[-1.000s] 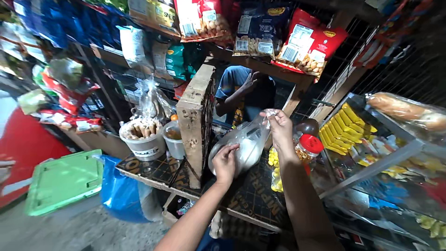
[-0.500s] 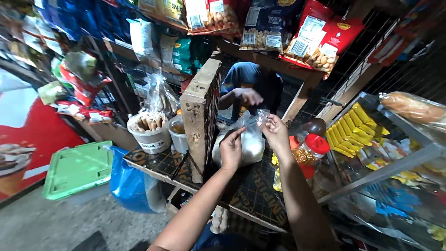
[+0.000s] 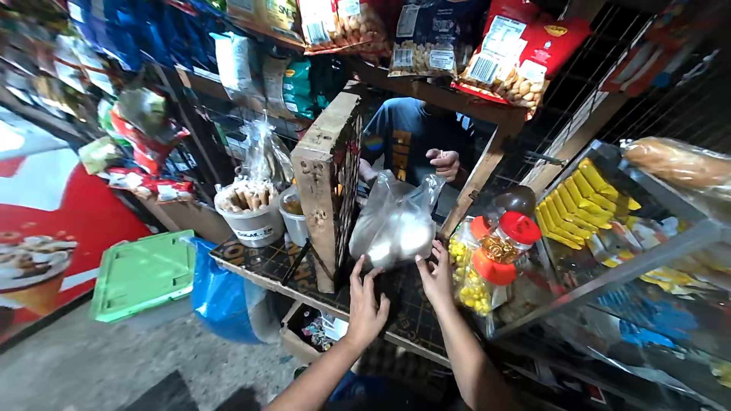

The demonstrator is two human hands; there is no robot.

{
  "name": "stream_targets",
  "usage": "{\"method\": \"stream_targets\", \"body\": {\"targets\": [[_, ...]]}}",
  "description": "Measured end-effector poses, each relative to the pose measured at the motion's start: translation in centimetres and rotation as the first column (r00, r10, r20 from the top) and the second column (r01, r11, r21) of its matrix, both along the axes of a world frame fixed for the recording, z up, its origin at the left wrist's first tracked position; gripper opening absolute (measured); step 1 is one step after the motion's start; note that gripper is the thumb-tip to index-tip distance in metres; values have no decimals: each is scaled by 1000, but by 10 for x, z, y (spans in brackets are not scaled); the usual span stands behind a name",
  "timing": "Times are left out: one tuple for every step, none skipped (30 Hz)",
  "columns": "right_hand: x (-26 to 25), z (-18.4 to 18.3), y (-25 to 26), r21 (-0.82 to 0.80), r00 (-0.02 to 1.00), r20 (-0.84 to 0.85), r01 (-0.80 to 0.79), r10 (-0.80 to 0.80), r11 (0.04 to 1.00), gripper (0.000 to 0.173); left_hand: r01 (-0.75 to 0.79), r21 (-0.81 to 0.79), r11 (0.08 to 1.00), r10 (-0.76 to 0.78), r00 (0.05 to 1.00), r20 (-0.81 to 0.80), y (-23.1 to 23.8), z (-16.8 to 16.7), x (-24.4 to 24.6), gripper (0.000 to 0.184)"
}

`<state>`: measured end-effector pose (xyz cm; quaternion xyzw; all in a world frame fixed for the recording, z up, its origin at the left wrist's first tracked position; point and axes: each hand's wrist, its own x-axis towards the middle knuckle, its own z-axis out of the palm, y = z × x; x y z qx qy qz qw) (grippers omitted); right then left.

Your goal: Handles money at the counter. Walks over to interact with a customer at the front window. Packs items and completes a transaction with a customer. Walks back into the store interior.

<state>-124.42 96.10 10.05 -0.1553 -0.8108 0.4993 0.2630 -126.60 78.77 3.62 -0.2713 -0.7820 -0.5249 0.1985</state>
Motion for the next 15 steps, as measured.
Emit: {"method": "stream_targets", "body": {"targets": [[0,-12,-1,12,1000,26,12,-12,1000,66,-5,-48,999,5,1000,5,-1,-8,-1,60],[1,-27,-3,23,999,40,31,-32,999,65,-12,-87,996,13,1000,7,-2,-13,-2,64],[2,-41,-6,33,998,47,47,-48,998,63,-14,-110,994,15,1000,13,-2,-14,-2,63],[3,-52,-9,48,998,37,58,-59,997,61,-11,-126,992,16,999,36,0,-12,-3,62],[3,-55,-10,49,998,28,52,-54,997,60,-7,-131,991,17,997,75,2,-8,-3,61],[2,-55,-10,37,998,35,47,-48,998,61,-7,-125,992,21,993,114,3,-4,-3,60],[1,-54,-9,19,997,51,49,-50,999,61,-9,-115,993,24,990,138,3,-2,-3,60],[-1,-53,-9,-2,997,52,58,-57,998,60,-8,-109,994,24,989,144,2,-2,-4,60],[-2,-53,-8,-19,997,43,65,-64,998,59,-2,-101,995,16,991,136,0,-2,-5,61],[-2,-53,-7,-24,997,32,69,-68,997,58,10,-91,996,1,992,125,-1,-3,-6,62],[-2,-53,-7,-22,997,23,69,-69,997,57,26,-79,997,-17,993,120,-3,-4,-7,62],[-1,-54,-7,-17,998,17,68,-68,998,56,45,-72,996,-35,991,129,-4,-4,-7,63],[-1,-55,-7,-13,998,14,64,-64,998,55,59,-74,995,-49,989,138,-5,-4,-7,63],[-1,-55,-7,-8,998,10,58,-58,998,54,70,-80,994,-58,988,146,-7,-4,-7,64],[-1,-56,-7,-4,999,3,53,-53,999,53,82,-84,993,-68,986,151,-8,-3,-7,63]]}}
